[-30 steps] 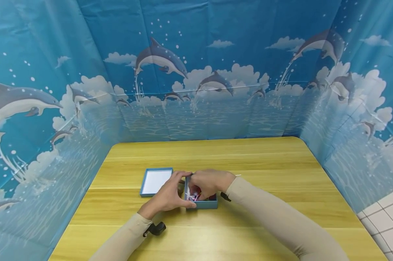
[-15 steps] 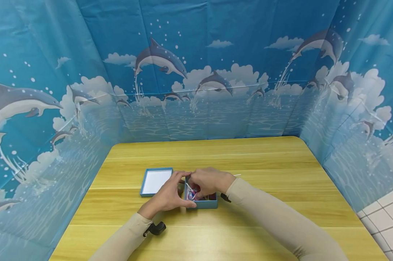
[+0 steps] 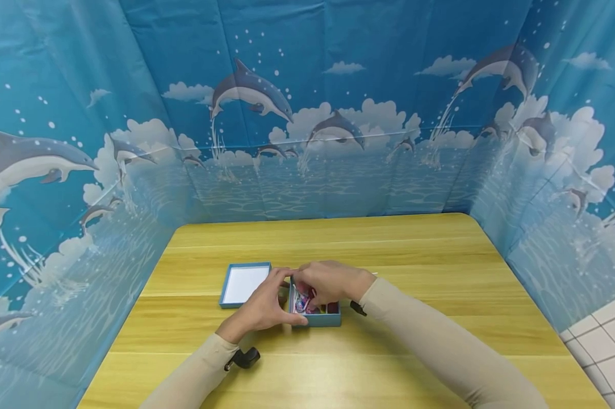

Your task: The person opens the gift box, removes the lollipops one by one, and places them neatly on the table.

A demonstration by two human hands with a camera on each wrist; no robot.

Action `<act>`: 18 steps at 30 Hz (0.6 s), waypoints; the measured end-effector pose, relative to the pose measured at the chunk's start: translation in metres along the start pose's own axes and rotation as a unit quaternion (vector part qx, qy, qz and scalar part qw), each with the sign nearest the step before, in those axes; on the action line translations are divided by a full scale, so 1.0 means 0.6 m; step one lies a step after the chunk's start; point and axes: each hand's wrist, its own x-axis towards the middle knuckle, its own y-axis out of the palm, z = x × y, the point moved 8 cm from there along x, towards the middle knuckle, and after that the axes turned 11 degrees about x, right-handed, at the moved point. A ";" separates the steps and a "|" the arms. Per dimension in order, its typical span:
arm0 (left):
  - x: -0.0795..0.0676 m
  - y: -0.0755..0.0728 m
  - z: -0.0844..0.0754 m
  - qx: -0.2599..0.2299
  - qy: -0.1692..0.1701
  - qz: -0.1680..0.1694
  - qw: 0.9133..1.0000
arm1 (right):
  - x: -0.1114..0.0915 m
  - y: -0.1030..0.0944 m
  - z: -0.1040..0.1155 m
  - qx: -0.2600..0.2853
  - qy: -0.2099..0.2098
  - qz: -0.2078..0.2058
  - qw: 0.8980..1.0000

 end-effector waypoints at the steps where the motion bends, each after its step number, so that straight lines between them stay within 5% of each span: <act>1: 0.000 0.000 0.000 -0.001 0.000 0.000 1.000 | 0.000 0.000 0.000 -0.002 0.001 0.002 1.000; 7: 0.000 0.001 -0.002 -0.006 -0.001 0.003 1.000 | -0.002 -0.002 -0.003 -0.016 0.027 0.018 0.999; 18: 0.001 0.000 0.000 -0.008 0.000 0.002 1.000 | 0.004 0.009 -0.010 0.064 0.042 0.050 0.996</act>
